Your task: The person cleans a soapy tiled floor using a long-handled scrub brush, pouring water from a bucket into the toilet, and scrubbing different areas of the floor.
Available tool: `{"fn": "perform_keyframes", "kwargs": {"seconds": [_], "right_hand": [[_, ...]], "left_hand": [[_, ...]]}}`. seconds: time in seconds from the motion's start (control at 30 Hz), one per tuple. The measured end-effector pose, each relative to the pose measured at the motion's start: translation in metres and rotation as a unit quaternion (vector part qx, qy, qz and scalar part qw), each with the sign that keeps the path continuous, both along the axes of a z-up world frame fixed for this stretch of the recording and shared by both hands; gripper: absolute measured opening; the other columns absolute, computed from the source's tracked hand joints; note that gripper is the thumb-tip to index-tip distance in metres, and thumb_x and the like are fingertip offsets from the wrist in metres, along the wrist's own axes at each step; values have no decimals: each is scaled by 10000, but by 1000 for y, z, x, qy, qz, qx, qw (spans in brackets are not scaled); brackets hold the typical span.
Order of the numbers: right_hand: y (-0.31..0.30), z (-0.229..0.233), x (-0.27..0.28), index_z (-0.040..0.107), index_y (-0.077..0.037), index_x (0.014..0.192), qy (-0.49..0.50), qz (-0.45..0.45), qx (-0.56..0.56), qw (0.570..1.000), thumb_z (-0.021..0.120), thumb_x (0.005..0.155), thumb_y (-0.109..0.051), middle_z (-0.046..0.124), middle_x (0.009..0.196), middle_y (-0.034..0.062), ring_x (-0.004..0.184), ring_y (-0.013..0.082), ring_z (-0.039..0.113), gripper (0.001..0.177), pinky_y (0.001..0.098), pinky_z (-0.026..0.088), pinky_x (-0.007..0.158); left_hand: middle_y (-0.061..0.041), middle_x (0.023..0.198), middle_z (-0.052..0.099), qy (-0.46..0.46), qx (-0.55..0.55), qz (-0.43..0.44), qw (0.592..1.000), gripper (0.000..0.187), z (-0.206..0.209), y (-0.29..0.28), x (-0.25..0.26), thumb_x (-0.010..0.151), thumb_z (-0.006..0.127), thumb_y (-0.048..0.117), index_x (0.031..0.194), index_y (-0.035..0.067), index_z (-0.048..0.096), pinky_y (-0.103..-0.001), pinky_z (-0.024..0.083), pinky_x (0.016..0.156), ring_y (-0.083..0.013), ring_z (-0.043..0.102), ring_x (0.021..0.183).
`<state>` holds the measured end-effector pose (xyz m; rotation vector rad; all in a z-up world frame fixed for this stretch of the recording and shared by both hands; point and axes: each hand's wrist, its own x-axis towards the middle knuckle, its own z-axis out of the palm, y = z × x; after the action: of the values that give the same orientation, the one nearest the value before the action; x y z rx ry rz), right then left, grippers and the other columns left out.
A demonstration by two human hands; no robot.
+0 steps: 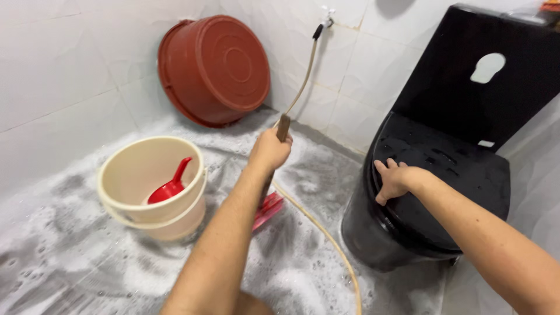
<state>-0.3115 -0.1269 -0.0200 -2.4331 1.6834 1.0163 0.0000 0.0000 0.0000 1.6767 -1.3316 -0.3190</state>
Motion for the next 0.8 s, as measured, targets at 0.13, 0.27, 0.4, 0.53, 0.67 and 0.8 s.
{"fn": "perform_keyframes", "kwargs": {"seconds": [0.13,0.27,0.4,0.53,0.67,0.8], "right_hand": [[31,82,15,445,-134,1511,11,23,-54,998,831,715,-449,601,1445,157,1273,347,612,939,434,537,1037],[26,175,-1,830,-133,1131,6,-56,-181,982,867,692,-513,804,1135,96,1052,295,764,581,473,633,881],[-4,213,-32,818,-55,1084,-39,-83,-341,936,894,712,-628,726,1072,199,983,365,709,687,461,579,797],[-87,177,-48,789,-11,978,-123,-23,-532,838,856,763,-136,760,882,205,803,378,747,257,458,611,605],[-143,150,-93,718,-52,785,-140,74,-704,692,752,879,-48,698,704,100,614,264,706,100,351,574,513],[-147,133,-141,682,-39,986,-228,185,-672,680,647,970,-41,705,946,116,918,299,691,39,395,573,812]], "left_hand": [[-171,903,777,56,36,-20,998,202,-31,-13,-26,879,623,200,944,84,776,-439,570,825,-315,748,900],[-144,881,754,103,-7,-40,994,190,-57,-1,-51,885,622,172,995,84,750,-395,562,786,-296,734,846],[-156,764,716,155,79,-75,982,188,-59,-5,-61,931,583,155,1045,82,712,-403,556,662,-289,725,682],[-109,767,726,65,-53,-85,993,160,-65,-10,-63,870,653,124,990,65,741,-366,559,668,-207,719,696],[-137,732,711,128,56,-66,988,169,-61,-17,-61,916,610,149,1019,86,728,-389,547,644,-253,716,661],[-152,821,736,73,-25,-59,995,165,-66,-32,-64,887,640,149,1005,95,741,-394,551,726,-289,726,776]]}}
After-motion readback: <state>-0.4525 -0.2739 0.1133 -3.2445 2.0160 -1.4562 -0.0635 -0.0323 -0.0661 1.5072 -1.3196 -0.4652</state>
